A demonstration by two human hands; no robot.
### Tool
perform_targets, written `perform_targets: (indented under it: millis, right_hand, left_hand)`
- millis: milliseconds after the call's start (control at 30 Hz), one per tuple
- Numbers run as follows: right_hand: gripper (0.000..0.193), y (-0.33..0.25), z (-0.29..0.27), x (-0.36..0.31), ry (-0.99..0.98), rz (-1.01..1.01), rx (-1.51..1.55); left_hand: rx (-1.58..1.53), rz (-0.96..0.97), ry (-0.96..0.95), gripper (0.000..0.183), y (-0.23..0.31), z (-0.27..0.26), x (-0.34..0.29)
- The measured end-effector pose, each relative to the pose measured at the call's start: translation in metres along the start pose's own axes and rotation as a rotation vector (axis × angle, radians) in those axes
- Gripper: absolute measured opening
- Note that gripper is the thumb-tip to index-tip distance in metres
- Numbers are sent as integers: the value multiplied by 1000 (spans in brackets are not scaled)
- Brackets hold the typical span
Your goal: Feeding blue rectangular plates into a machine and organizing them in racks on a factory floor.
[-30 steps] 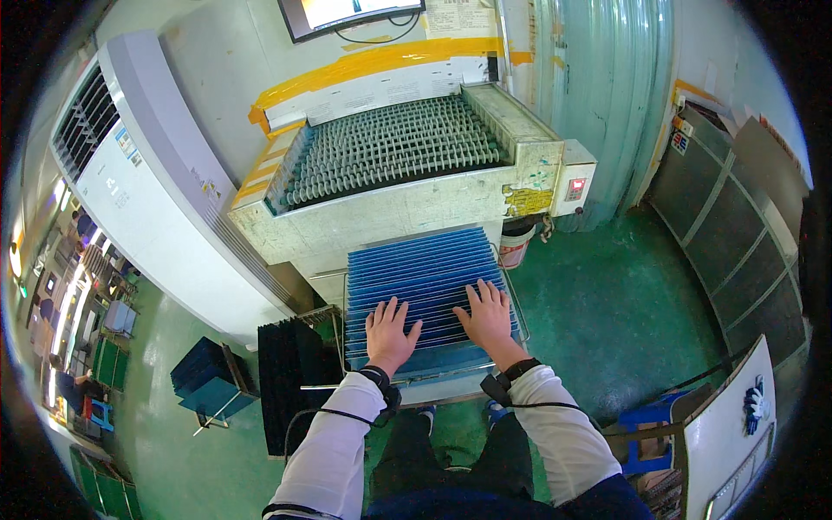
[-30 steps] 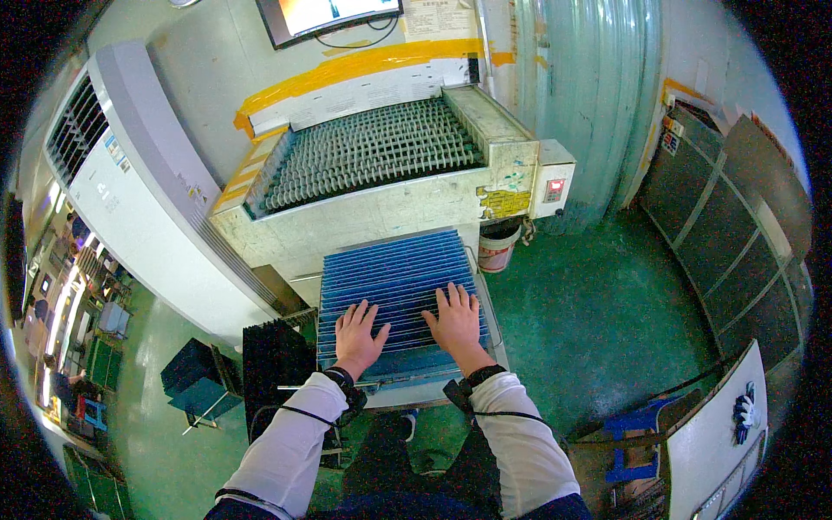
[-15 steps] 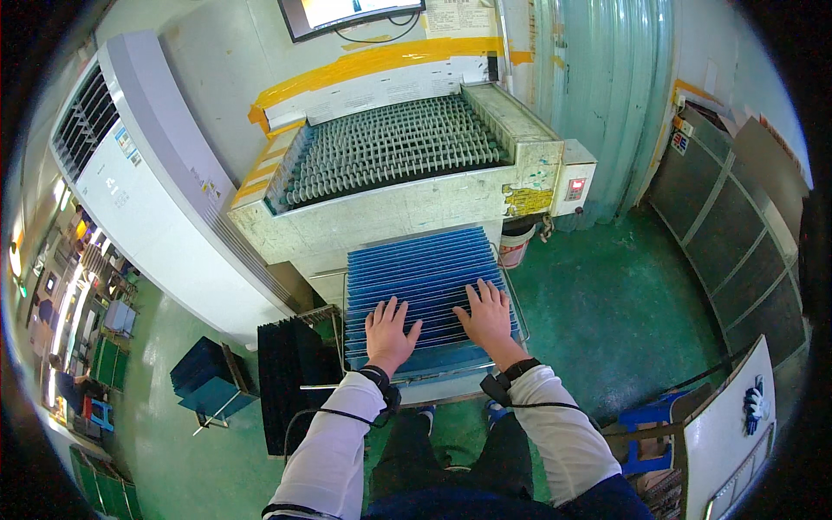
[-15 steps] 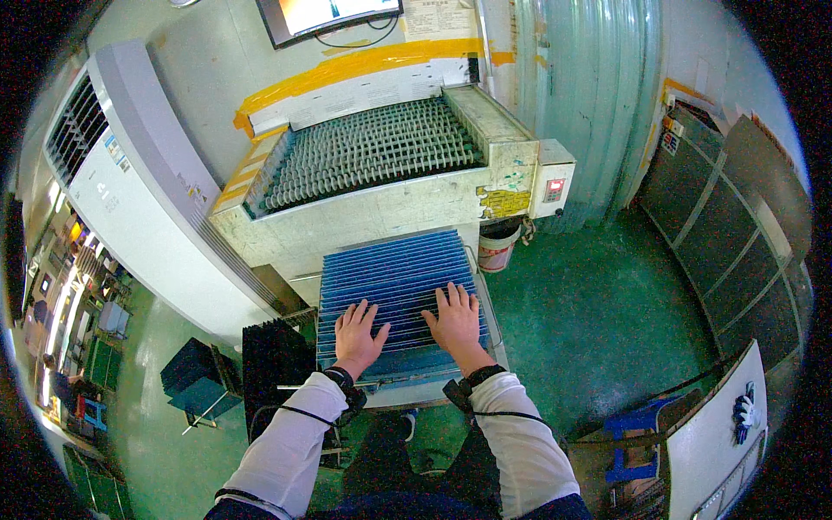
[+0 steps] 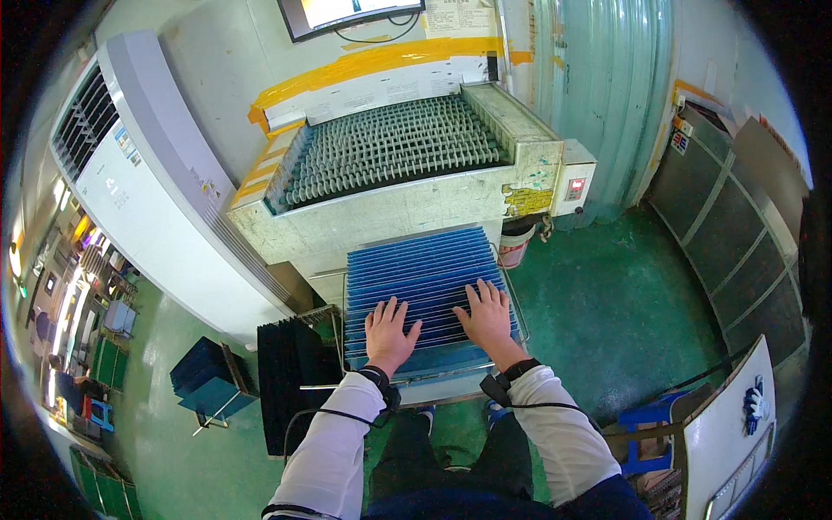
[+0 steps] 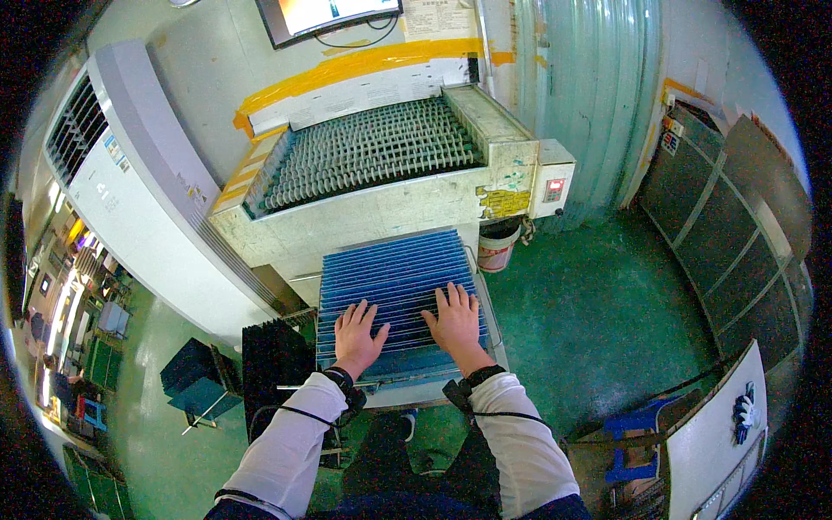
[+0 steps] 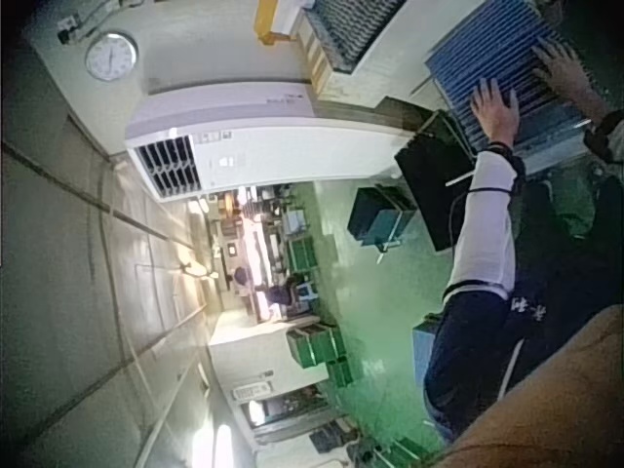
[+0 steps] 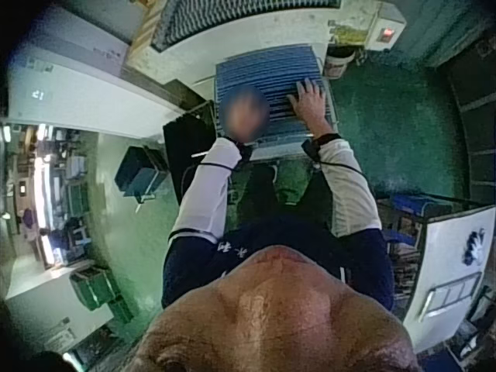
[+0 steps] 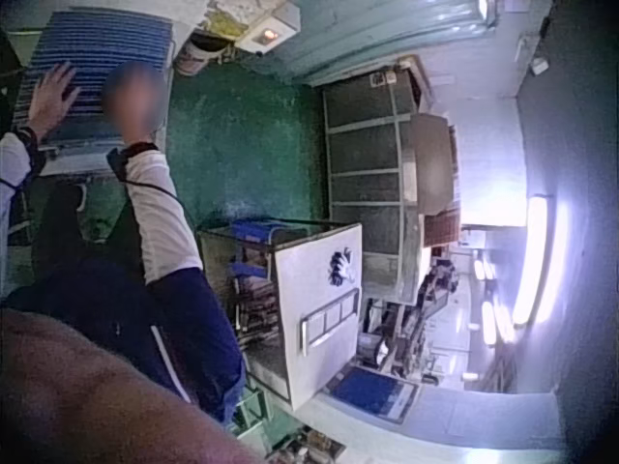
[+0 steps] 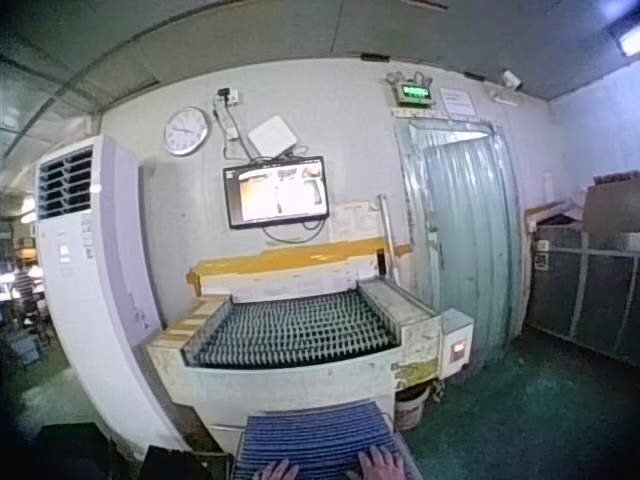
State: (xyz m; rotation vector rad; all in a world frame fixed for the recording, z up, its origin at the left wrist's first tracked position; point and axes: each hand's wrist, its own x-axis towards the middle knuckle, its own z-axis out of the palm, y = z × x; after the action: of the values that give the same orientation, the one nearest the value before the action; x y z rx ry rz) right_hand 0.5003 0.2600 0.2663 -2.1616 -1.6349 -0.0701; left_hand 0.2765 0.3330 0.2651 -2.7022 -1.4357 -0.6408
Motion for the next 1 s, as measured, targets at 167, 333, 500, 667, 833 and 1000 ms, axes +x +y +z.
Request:
perform_targets:
  millis: [167, 333, 500, 667, 833, 1000]
  right_hand:
    - [65, 2, 0, -1, -5, 6, -6]
    - [65, 0, 0, -1, -17, 12, -14]
    - [66, -13, 2, 3, -46, 10, -10]
    - [60, 8, 1, 6, 94, 3, 37]
    - [70, -18, -10, 6, -57, -29, 110]
    - [75, 16, -10, -14, -7, 28, 110]
  left_hand:
    - [10, -6, -17, 58, 3, -1, 0]
    - [7, -10, -23, 58, 1, 1, -1]
    - [17, -22, -27, 58, -12, -3, -3]
    - [-11, 61, 20, 55, 10, 1, 14]
    - [8, 23, 8, 56, -28, 11, -4]
    - [73, 10, -82, 54, 11, 18, -1]
